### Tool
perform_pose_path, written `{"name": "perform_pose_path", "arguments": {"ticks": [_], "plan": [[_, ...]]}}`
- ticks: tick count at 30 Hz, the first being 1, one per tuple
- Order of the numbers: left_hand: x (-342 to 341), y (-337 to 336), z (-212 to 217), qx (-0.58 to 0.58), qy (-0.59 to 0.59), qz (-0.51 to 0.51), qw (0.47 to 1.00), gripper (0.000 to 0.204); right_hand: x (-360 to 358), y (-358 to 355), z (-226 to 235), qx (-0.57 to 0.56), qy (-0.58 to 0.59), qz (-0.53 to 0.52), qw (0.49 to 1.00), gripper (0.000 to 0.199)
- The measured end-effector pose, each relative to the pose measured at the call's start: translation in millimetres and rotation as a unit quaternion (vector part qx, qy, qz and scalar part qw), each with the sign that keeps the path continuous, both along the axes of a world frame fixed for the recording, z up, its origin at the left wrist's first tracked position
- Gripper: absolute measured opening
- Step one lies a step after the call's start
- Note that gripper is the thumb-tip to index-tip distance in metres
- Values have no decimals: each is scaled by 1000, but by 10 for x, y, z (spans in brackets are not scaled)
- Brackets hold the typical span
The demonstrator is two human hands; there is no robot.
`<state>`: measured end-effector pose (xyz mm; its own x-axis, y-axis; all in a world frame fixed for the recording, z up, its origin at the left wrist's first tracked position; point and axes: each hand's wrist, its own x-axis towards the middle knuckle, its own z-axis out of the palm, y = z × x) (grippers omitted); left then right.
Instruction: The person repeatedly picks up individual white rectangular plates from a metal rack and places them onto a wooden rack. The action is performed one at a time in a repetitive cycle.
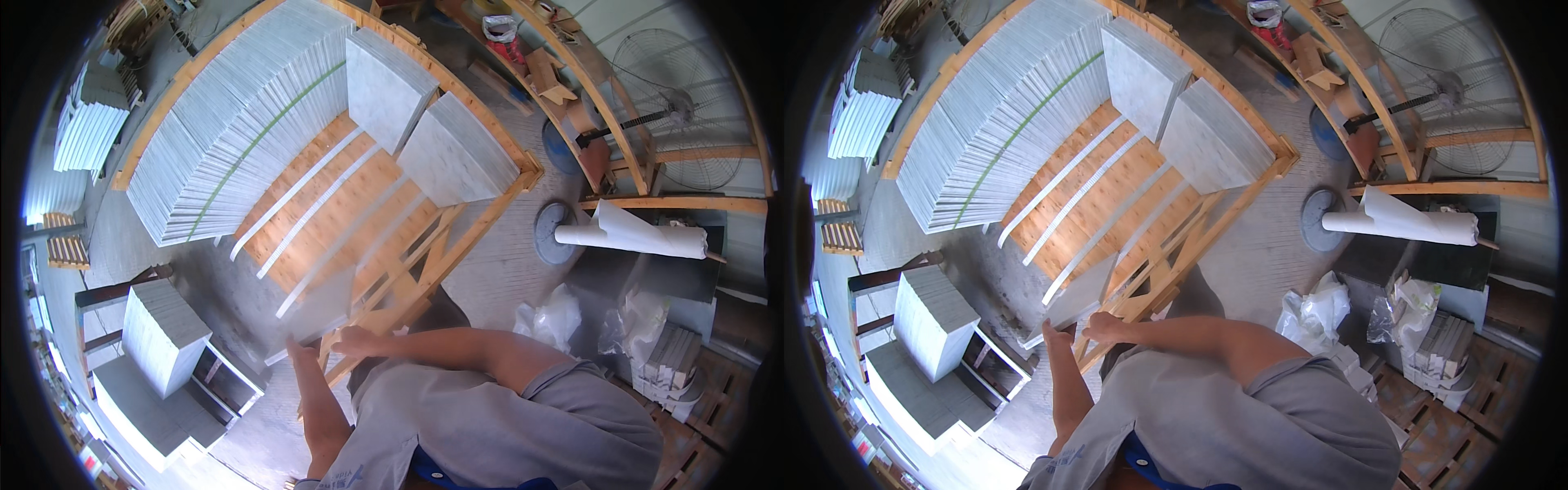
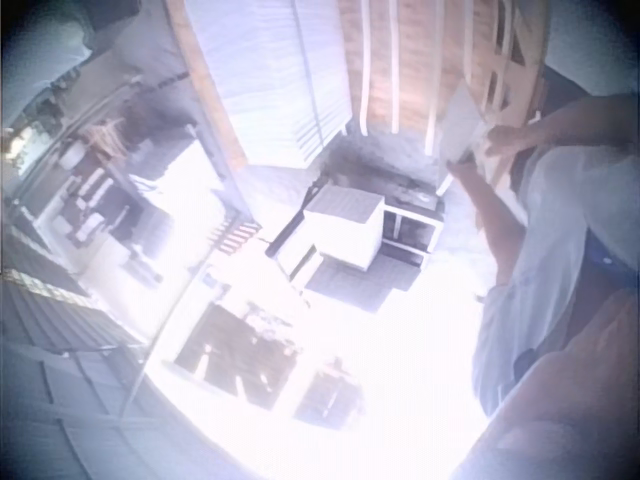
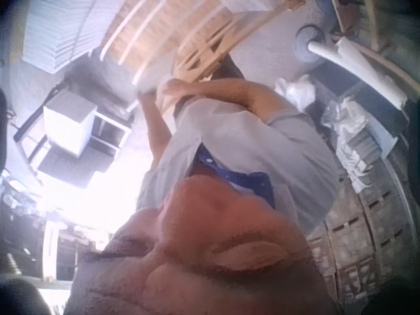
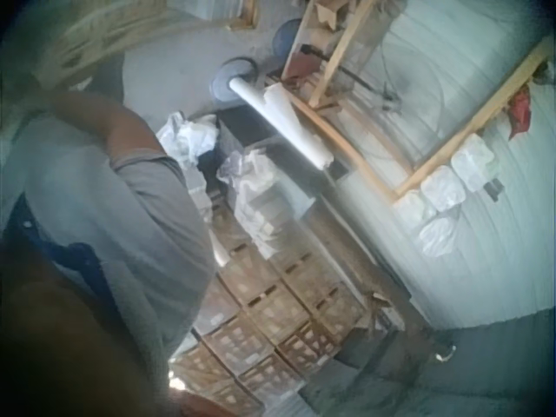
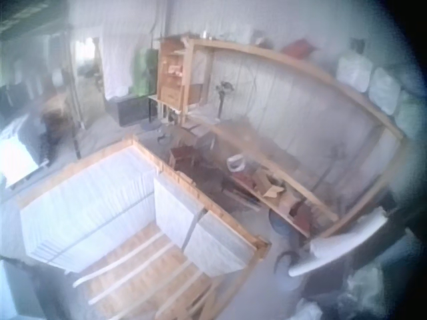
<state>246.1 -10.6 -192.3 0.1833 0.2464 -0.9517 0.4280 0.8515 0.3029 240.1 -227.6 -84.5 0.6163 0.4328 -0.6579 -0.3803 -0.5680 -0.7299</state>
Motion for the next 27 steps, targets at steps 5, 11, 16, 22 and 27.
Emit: {"name": "perform_pose_path", "arguments": {"ticks": [5, 11, 16, 22, 27], "plan": [[73, 1, -20, 25, 21, -20, 999, 43, 44, 364, -328, 174, 445, -382, 791, 50], [168, -95, 109, 85, 62, -3, 994, 46, 58, 450, -667, 149, 425, -546, 707, 53], [221, -252, 290, 110, 97, -12, 989, 49, 15, 149, -1030, 107, 423, -414, 799, 51], [274, -358, 238, 151, 157, 17, 976, 50, 322, -919, -839, 7, -208, 38, 977, 25], [244, -346, 191, 162, 144, 54, 975, 48, 1560, -2348, -45, -36, -194, -325, 925, 19]]}}
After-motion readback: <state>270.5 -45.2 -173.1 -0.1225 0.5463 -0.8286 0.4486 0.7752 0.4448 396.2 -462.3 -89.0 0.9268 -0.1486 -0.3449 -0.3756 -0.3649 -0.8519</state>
